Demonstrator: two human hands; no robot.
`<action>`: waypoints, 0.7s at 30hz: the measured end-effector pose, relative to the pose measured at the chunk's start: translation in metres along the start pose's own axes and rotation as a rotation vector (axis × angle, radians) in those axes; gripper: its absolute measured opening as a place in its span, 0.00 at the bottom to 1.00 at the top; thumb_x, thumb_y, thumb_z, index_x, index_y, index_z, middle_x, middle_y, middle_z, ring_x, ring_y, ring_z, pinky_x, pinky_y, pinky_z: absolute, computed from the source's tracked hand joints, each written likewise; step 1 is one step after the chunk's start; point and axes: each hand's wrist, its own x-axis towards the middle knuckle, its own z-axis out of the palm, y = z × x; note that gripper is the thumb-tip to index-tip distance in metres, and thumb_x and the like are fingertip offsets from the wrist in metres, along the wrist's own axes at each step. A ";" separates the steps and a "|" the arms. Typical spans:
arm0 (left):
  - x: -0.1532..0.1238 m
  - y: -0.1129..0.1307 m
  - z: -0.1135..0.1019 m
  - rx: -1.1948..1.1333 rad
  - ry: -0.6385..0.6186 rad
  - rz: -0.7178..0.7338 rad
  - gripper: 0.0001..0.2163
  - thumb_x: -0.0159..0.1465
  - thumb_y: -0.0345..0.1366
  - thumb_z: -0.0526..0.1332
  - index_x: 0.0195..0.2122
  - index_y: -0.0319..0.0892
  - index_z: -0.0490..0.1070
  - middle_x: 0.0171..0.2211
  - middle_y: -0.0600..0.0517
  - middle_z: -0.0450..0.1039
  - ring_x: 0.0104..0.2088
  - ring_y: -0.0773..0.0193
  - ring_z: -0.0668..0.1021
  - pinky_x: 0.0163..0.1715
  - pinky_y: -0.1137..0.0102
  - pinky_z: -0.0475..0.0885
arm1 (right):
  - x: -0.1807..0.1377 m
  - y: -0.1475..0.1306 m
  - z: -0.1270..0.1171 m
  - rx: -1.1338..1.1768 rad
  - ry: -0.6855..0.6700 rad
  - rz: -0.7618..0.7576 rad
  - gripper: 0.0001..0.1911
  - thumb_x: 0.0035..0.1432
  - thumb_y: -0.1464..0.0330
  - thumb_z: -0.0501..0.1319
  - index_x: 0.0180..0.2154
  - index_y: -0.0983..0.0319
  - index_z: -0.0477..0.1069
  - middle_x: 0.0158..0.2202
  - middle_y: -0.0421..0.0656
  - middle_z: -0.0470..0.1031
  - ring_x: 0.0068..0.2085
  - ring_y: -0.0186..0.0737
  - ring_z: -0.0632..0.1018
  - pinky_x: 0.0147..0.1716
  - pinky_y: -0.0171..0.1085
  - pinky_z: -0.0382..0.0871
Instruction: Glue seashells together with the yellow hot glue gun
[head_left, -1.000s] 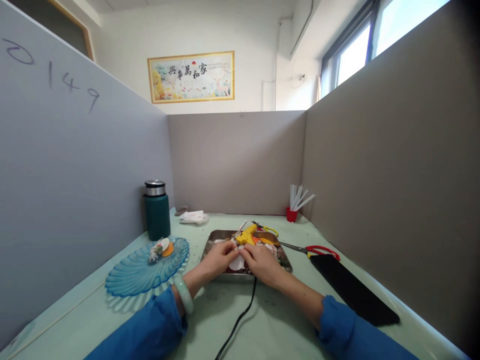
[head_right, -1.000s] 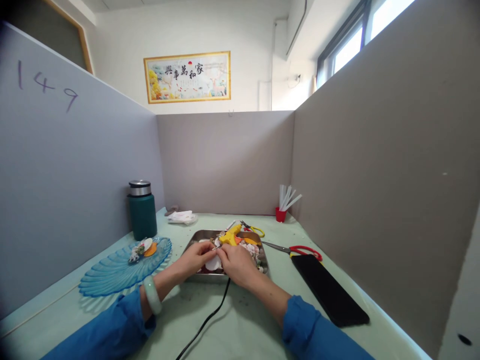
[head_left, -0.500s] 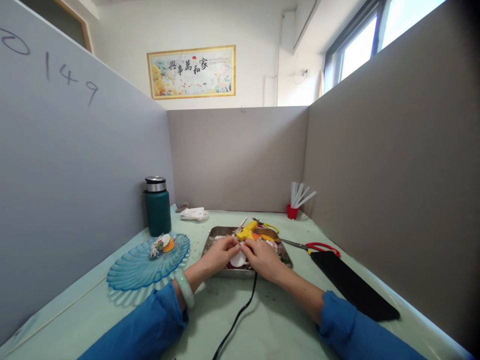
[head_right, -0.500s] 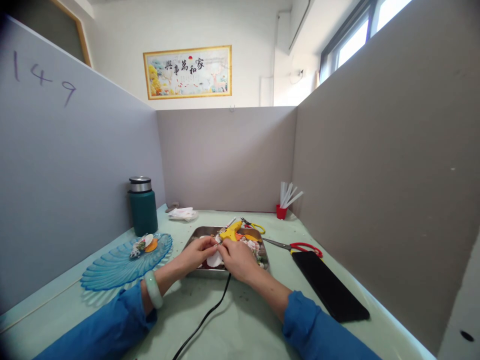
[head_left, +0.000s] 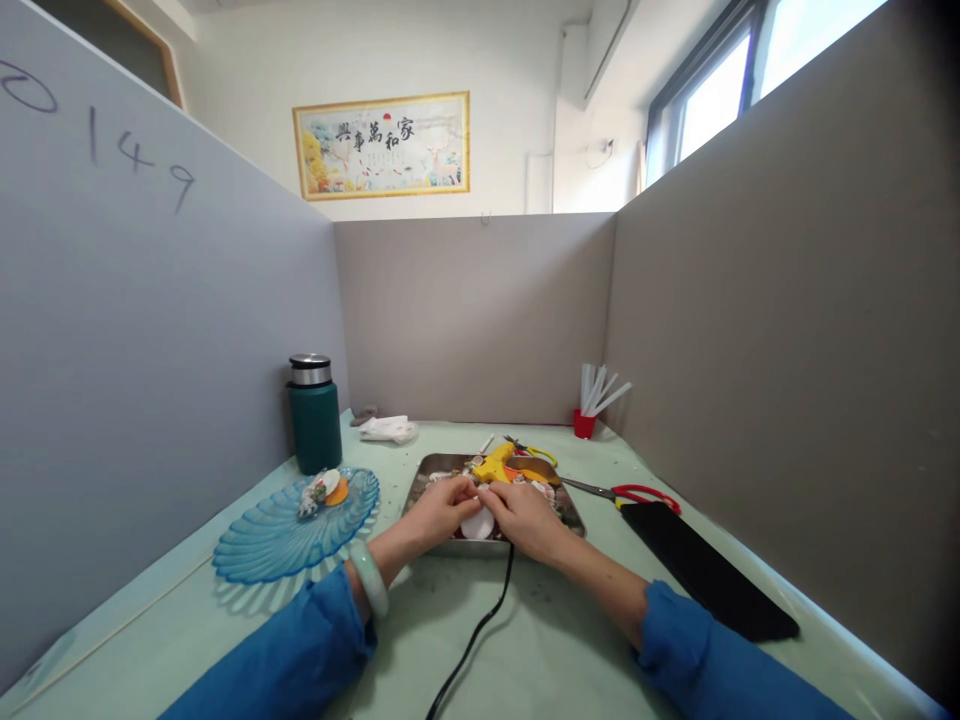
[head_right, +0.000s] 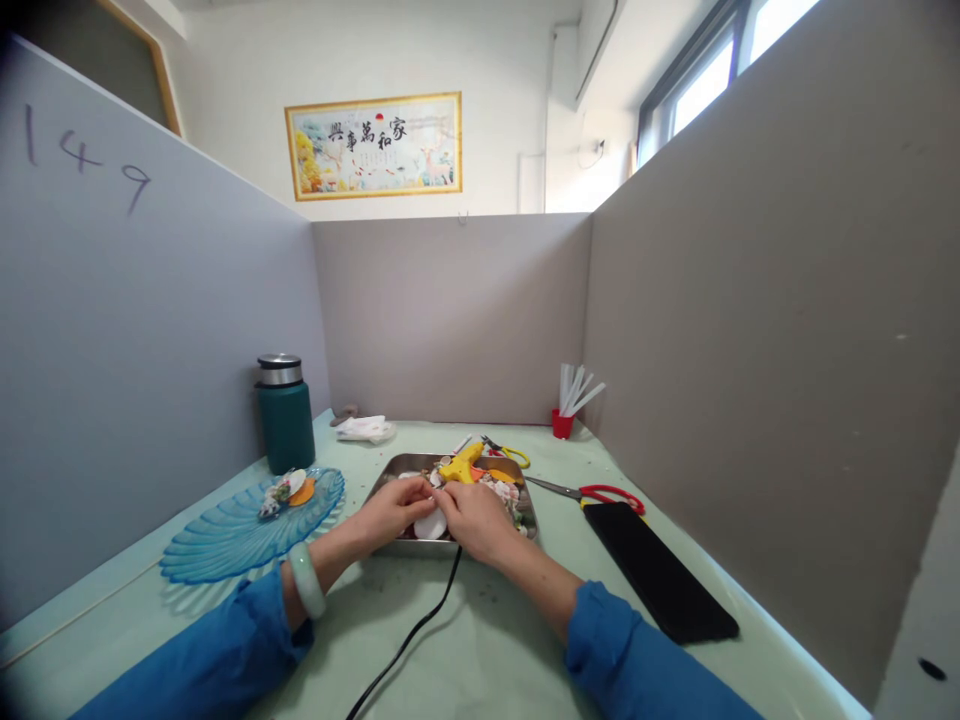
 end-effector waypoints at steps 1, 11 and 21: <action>0.000 0.000 0.000 -0.003 0.006 0.000 0.10 0.55 0.40 0.55 0.29 0.37 0.66 0.22 0.55 0.64 0.23 0.69 0.67 0.21 0.76 0.60 | 0.000 0.000 0.000 0.001 0.003 0.004 0.21 0.63 0.60 0.46 0.27 0.62 0.70 0.25 0.41 0.72 0.27 0.33 0.69 0.26 0.32 0.52; -0.002 0.009 0.001 -0.084 0.117 -0.051 0.13 0.56 0.45 0.55 0.30 0.38 0.65 0.23 0.54 0.66 0.23 0.69 0.69 0.20 0.76 0.63 | -0.002 -0.003 -0.002 0.005 0.003 0.022 0.16 0.61 0.62 0.49 0.27 0.62 0.67 0.25 0.40 0.71 0.27 0.32 0.68 0.26 0.31 0.51; -0.003 0.010 0.001 -0.032 0.105 -0.011 0.12 0.56 0.44 0.54 0.25 0.39 0.62 0.20 0.57 0.61 0.21 0.71 0.65 0.19 0.77 0.60 | -0.004 -0.004 -0.003 -0.015 -0.038 -0.039 0.15 0.60 0.63 0.49 0.28 0.62 0.69 0.26 0.40 0.72 0.27 0.32 0.68 0.25 0.31 0.50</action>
